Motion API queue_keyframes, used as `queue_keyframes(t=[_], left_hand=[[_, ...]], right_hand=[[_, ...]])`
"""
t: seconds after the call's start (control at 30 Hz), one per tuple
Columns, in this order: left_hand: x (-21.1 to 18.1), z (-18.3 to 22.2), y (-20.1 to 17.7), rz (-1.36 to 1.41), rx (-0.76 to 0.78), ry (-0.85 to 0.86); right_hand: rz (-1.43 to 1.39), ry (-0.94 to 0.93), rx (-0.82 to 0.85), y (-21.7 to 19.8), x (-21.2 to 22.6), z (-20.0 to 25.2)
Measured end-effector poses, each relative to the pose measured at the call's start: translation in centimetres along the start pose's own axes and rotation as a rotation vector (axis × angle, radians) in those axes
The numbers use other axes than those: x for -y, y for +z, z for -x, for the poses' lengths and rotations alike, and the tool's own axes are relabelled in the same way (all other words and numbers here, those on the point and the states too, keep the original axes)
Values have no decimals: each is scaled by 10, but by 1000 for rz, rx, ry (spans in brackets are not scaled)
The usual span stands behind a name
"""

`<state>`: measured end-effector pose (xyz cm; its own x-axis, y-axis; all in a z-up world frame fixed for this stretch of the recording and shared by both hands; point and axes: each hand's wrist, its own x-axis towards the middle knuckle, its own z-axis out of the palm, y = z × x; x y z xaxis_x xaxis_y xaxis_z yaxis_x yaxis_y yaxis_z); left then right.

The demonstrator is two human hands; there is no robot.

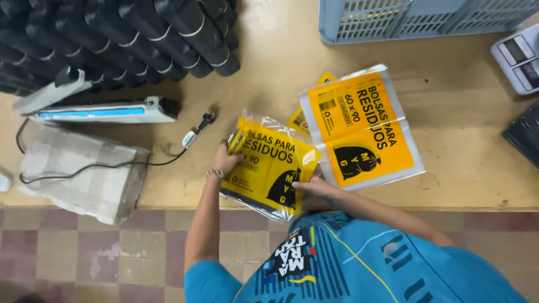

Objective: Manually inserting black trash bags into yellow printed plastic packaging sleeves at a workbench.

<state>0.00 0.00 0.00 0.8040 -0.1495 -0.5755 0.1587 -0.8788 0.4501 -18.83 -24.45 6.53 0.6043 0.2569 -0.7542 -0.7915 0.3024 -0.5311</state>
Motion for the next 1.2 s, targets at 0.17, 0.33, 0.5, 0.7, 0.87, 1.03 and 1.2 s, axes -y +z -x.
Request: queue_keyframes(t=[0.17, 0.33, 0.5, 0.7, 0.87, 1.03, 1.2], left_hand=[[0, 48, 17, -329, -334, 197], [-80, 172, -15, -609, -647, 620], [-164, 271, -66, -285, -539, 902], [-217, 216, -63, 582, -326, 686], [-265, 129, 32, 786, 59, 237], [-281, 91, 175, 1216, 533, 24], [-393, 147, 145, 1226, 788, 67]], right_hand=[[63, -42, -29, -7, -4, 8], [144, -217, -57, -69, -63, -63], [492, -928, 23, -153, -60, -78], [548, -1240, 54, -229, -2, 24], [179, -1048, 144, -209, 70, 165], [1, -1110, 83, -216, 100, 226], [-173, -1284, 5, -273, 117, 253]])
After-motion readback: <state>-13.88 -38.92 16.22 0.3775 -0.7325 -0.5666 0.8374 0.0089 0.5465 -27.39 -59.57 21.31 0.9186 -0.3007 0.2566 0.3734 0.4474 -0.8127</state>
